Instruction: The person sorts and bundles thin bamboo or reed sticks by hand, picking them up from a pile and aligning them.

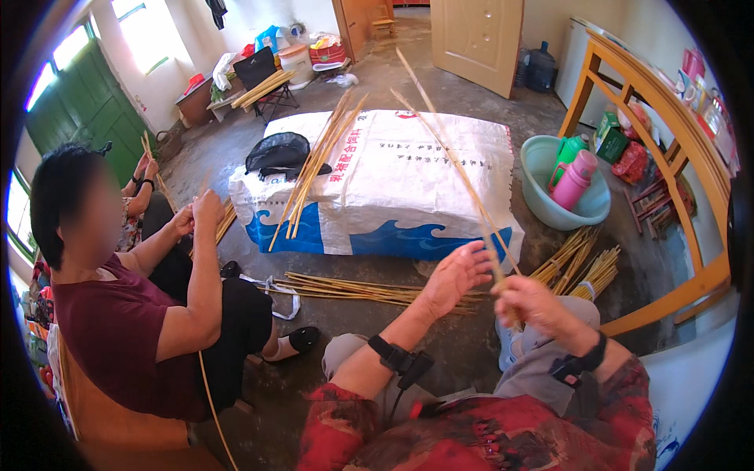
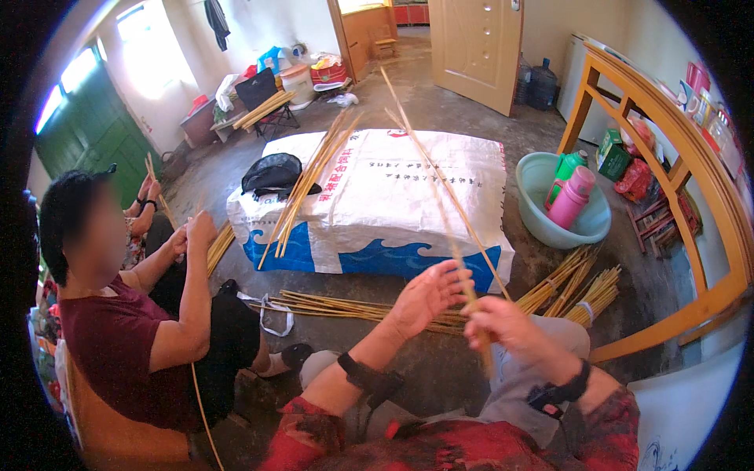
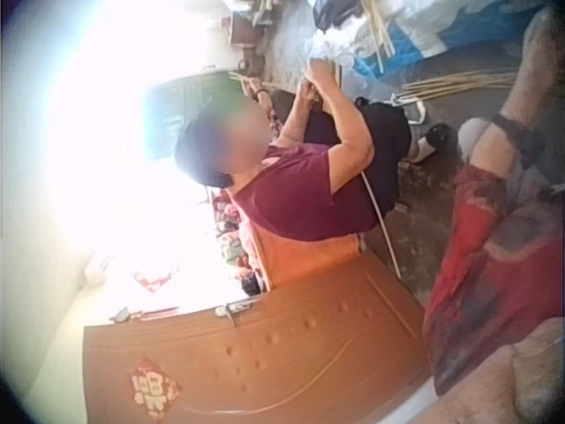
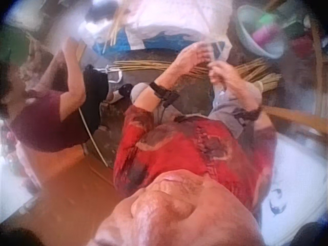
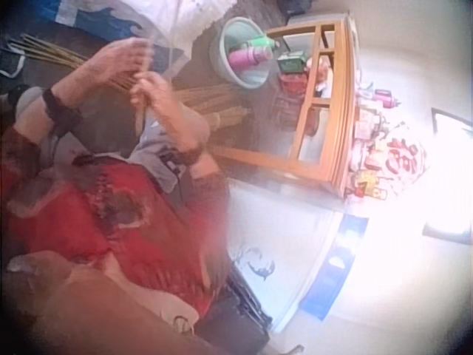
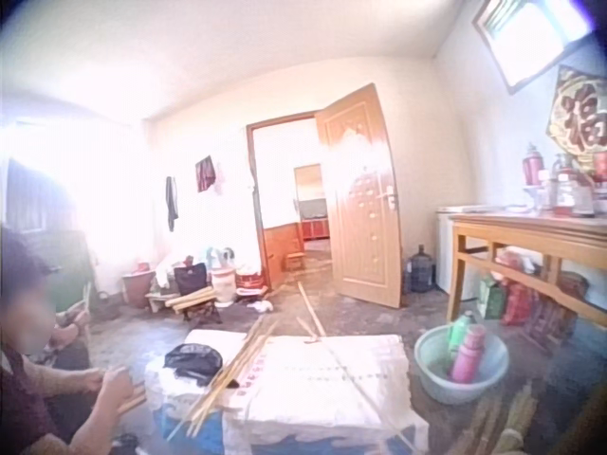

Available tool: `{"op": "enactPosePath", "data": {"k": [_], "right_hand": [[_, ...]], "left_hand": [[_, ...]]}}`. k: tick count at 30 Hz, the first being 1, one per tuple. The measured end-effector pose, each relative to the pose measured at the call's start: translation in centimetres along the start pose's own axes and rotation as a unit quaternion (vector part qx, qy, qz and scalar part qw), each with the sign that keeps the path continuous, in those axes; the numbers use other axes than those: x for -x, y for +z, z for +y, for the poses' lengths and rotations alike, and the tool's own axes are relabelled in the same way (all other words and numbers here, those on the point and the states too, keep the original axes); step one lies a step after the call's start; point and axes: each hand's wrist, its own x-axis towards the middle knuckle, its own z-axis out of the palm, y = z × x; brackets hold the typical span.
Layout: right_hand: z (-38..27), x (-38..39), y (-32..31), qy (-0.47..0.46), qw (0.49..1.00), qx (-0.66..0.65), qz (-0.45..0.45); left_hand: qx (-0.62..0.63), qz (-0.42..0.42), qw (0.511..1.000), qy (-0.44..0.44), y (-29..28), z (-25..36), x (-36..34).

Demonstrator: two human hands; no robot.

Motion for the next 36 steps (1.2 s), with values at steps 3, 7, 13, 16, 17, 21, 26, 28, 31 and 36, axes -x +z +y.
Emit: {"op": "enactPosePath", "data": {"k": [3, 7, 13, 16, 17, 21, 26, 28, 31, 36], "right_hand": [[2.0, -3.8, 2.3, 0.015, 0.997, -0.008, -0.078], [2.4, -7.6, 3.2, 0.008, 0.987, 0.046, -0.152], [-1.3, -12.7, 0.4, -0.111, 0.893, 0.408, -0.152], [-1.9, -14.6, -1.6, -0.074, 0.964, 0.218, -0.134], [-2.0, -15.0, -1.3, -0.095, 0.983, 0.140, -0.072], [-0.6, -17.1, -0.6, -0.147, 0.986, 0.063, -0.038], [-1.0, -17.8, 0.5, -0.139, 0.989, 0.030, -0.052], [-2.0, -17.2, 0.4, -0.137, 0.990, 0.012, -0.026], [-2.9, -16.4, -0.5, -0.156, 0.987, 0.014, 0.030], [-2.6, -16.5, -1.5, -0.172, 0.984, 0.016, 0.039]], "left_hand": [[0.022, 0.061, 0.998, 0.014, -0.4, 1.7, 0.4], [-0.004, 0.161, 0.987, 0.022, -2.3, 2.7, 1.7], [-0.056, 0.206, 0.976, 0.050, -3.3, 4.8, 1.5], [-0.088, 0.230, 0.969, 0.036, -3.5, 4.8, 1.1], [-0.100, 0.227, 0.969, 0.020, -3.5, 4.6, 1.0], [-0.160, 0.218, 0.962, -0.042, -3.7, 3.3, 0.5], [-0.178, 0.210, 0.959, -0.070, -2.7, 2.5, 0.3], [-0.185, 0.186, 0.961, -0.089, -2.8, 2.3, 0.2], [-0.181, 0.168, 0.962, -0.120, -2.6, 1.9, 0.6], [-0.178, 0.134, 0.969, -0.102, -2.8, 1.8, 1.6]]}}
